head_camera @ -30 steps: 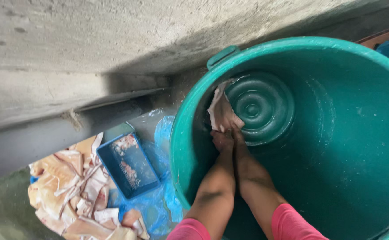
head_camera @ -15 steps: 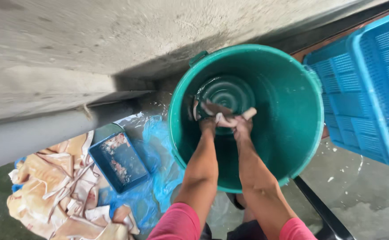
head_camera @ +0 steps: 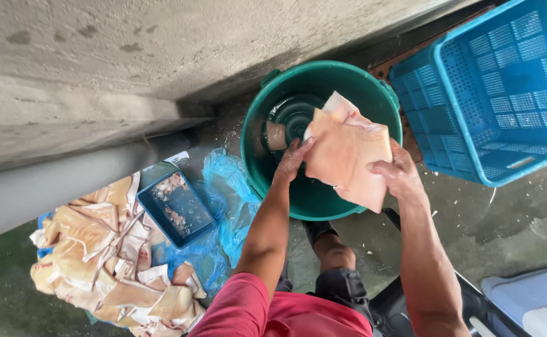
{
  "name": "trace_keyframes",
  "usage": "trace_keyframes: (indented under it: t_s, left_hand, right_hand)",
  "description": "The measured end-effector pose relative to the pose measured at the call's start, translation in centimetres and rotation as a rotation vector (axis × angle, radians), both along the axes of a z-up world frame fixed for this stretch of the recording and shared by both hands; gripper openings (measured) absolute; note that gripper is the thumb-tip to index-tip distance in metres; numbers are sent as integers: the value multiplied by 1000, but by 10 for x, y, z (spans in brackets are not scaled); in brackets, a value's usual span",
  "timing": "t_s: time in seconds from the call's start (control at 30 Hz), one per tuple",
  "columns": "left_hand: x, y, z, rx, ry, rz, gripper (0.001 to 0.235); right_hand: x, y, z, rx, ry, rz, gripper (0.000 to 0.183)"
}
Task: The person washes pieces of raw meat by hand in a green bucket filled with water, then transfers the rinsed meat into a blue plastic basket. They refill the bucket using a hose and continue the washing process.
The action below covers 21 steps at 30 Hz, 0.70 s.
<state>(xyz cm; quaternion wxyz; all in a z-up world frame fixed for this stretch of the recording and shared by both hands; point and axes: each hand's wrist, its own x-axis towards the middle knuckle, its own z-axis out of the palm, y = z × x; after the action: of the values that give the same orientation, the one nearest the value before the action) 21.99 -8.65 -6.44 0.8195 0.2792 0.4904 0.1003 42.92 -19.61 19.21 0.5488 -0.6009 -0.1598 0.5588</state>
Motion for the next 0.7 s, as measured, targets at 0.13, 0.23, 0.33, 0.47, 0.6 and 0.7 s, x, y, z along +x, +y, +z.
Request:
trace_keyframes:
  t_s: [0.13, 0.23, 0.33, 0.47, 0.6, 0.7]
  left_hand:
    - [5, 6, 33, -457, -470, 148, 70]
    - [-2, 13, 33, -465, -528, 178, 45]
    - [-21, 25, 32, -432, -345, 67, 33]
    - [-38, 33, 40, -356, -408, 4, 26]
    - [-53, 44, 46, -356, -335, -1, 30]
    - [-63, 43, 56, -427, -328, 121, 35]
  right_hand:
    - [-10, 5, 85, 174, 67, -36, 72]
    - [-12, 5, 107, 180, -28, -7, 67]
    - [-17, 5, 110, 58, -288, -33, 50]
    - [-36, 4, 117, -274, -734, 27, 34]
    - [-50, 5, 109, -240, -1102, -35, 30]
    - [-38, 4, 86, -367, -969, -152, 33]
